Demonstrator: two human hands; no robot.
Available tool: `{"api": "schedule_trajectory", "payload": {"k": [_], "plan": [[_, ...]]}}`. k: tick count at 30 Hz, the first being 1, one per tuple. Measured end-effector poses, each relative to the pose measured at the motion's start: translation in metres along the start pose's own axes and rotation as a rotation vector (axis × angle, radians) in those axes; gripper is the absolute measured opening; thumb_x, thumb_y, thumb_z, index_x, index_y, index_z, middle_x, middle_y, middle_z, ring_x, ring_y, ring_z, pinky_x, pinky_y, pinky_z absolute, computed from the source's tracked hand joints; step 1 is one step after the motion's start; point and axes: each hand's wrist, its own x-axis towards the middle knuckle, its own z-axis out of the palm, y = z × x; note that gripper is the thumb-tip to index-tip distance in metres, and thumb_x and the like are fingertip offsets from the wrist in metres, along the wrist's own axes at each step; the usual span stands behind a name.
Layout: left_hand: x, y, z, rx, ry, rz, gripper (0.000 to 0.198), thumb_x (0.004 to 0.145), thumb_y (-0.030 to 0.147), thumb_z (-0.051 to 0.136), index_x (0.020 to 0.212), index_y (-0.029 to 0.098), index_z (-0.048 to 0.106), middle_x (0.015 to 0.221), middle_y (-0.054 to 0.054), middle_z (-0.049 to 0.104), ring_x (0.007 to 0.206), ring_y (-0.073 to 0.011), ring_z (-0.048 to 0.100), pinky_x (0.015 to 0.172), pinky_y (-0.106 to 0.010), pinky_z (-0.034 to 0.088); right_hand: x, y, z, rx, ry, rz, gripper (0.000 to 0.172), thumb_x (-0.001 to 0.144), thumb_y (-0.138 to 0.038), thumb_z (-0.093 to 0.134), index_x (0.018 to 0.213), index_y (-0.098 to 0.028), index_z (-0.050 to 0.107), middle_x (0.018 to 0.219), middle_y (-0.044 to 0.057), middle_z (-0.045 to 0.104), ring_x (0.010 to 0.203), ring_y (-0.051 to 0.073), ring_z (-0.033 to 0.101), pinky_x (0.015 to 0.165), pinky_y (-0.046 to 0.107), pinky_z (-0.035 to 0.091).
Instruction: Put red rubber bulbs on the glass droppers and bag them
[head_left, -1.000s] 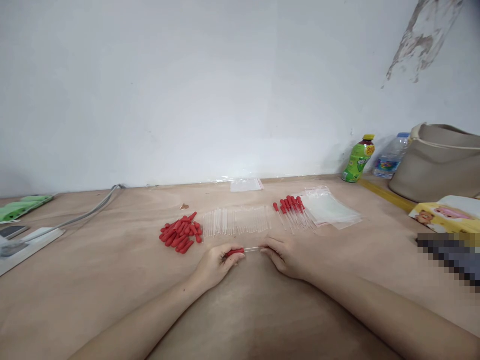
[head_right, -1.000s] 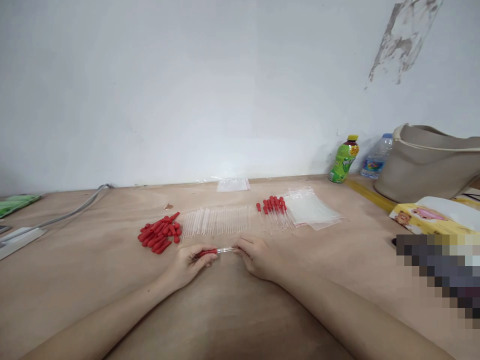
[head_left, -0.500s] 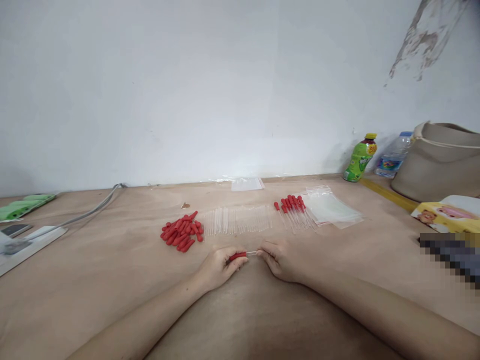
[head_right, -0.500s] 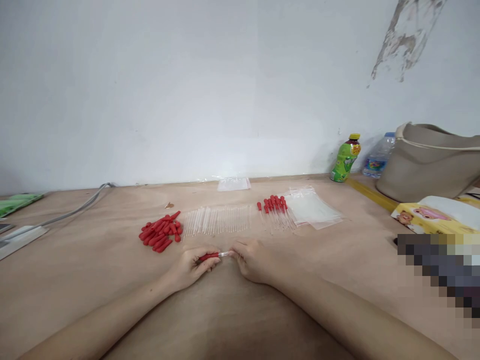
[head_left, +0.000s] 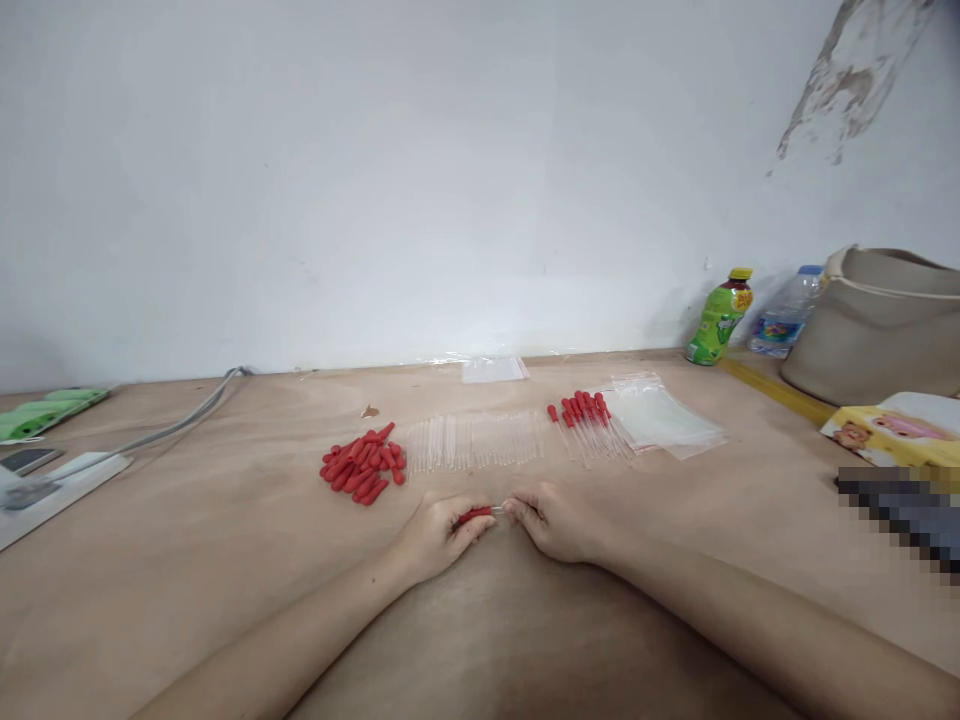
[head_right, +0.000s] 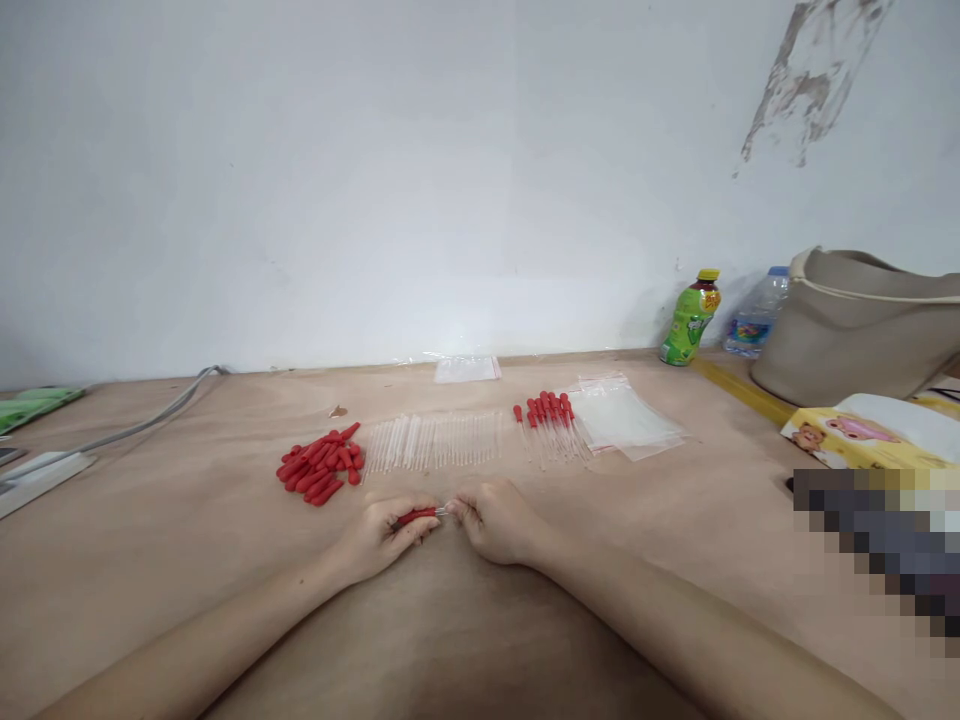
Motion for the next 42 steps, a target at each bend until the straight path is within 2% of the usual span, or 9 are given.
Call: {"api": "schedule_trajectory", "payload": {"k": [6,9,13,16,18,22,26,33,42], "plan": [[0.000,0.000,0.000,-0.024,-0.016,-0.031,0.025,0.085,0.032,0.043,0.089,0.017,0.063,0.062,0.001,0.059,0.054,-0.0101,0.052,0.054,-0.020,0.042,0.001,-0.003,-0.007,0.032,-0.071,0.030,0.029,0.085,-0.022,0.034,0.066,-0.016,0.055,0.061,0.001,0.058,0.055,0.009,0.049,0.052,0.019,0.032],[0.000,-0.002,0.001,-0.083,-0.013,-0.066,0.023,0.084,0.032,0.044,0.092,0.019,0.062,0.071,0.000,0.062,0.062,-0.0119,0.056,0.059,-0.022,0.045,-0.001,-0.009,-0.015,-0.019,-0.123,0.042,0.027,0.086,-0.023,0.034,0.068,-0.017,0.054,0.062,0.001,0.058,0.053,0.010,0.048,0.050,0.020,0.030],[0.000,-0.008,0.000,-0.124,0.111,-0.056,0.031,0.080,0.029,0.052,0.109,0.020,0.052,0.093,-0.004,0.061,0.078,-0.0142,0.058,0.070,-0.026,0.047,-0.003,-0.007,-0.024,-0.035,-0.103,0.034,0.022,0.085,-0.024,0.036,0.073,-0.016,0.054,0.071,0.004,0.060,0.060,0.012,0.050,0.054,0.021,0.033],[0.001,-0.011,-0.001,-0.128,0.207,-0.095,0.049,0.079,0.027,0.052,0.124,0.021,0.033,0.095,-0.005,0.056,0.072,-0.0127,0.056,0.066,-0.026,0.048,0.002,0.011,-0.036,-0.014,0.009,0.180,0.022,0.084,-0.025,0.036,0.074,-0.016,0.054,0.072,0.004,0.061,0.063,0.013,0.053,0.056,0.022,0.035],[0.002,-0.012,-0.002,-0.128,0.207,-0.116,0.048,0.081,0.026,0.049,0.124,0.021,0.029,0.096,-0.005,0.053,0.070,-0.0117,0.054,0.064,-0.026,0.047,0.007,0.028,-0.047,0.007,0.059,0.337,0.025,0.083,-0.026,0.035,0.070,-0.016,0.054,0.068,0.003,0.062,0.061,0.012,0.054,0.055,0.021,0.036],[0.004,-0.011,-0.002,-0.082,0.140,-0.096,0.039,0.080,0.024,0.049,0.117,0.021,0.037,0.096,-0.004,0.052,0.069,-0.0112,0.051,0.064,-0.026,0.046,0.020,0.059,-0.064,-0.152,0.096,0.610,0.032,0.080,-0.029,0.035,0.059,-0.018,0.056,0.062,0.002,0.062,0.059,0.013,0.056,0.057,0.022,0.038],[0.004,-0.009,-0.003,-0.050,0.127,-0.065,0.036,0.079,0.023,0.049,0.114,0.020,0.041,0.094,-0.004,0.053,0.072,-0.0120,0.051,0.067,-0.027,0.046,0.028,0.075,-0.061,-0.304,0.134,0.736,0.033,0.076,-0.033,0.038,0.055,-0.018,0.058,0.068,0.007,0.062,0.071,0.020,0.058,0.058,0.027,0.038],[0.005,-0.007,-0.005,0.026,0.112,-0.035,0.024,0.079,0.022,0.050,0.103,0.018,0.050,0.084,-0.003,0.054,0.073,-0.0138,0.051,0.067,-0.028,0.044,0.033,0.083,-0.048,-0.413,0.156,0.775,0.028,0.076,-0.034,0.039,0.072,-0.020,0.063,0.080,0.008,0.062,0.078,0.024,0.057,0.064,0.033,0.041],[0.005,-0.004,-0.006,0.080,0.090,-0.027,0.018,0.081,0.025,0.048,0.096,0.019,0.055,0.080,-0.003,0.053,0.070,-0.0137,0.051,0.063,-0.026,0.043,0.031,0.079,-0.049,-0.418,0.125,0.801,0.035,0.077,-0.044,0.039,0.078,-0.019,0.063,0.083,0.010,0.062,0.081,0.025,0.057,0.064,0.034,0.042]]}}
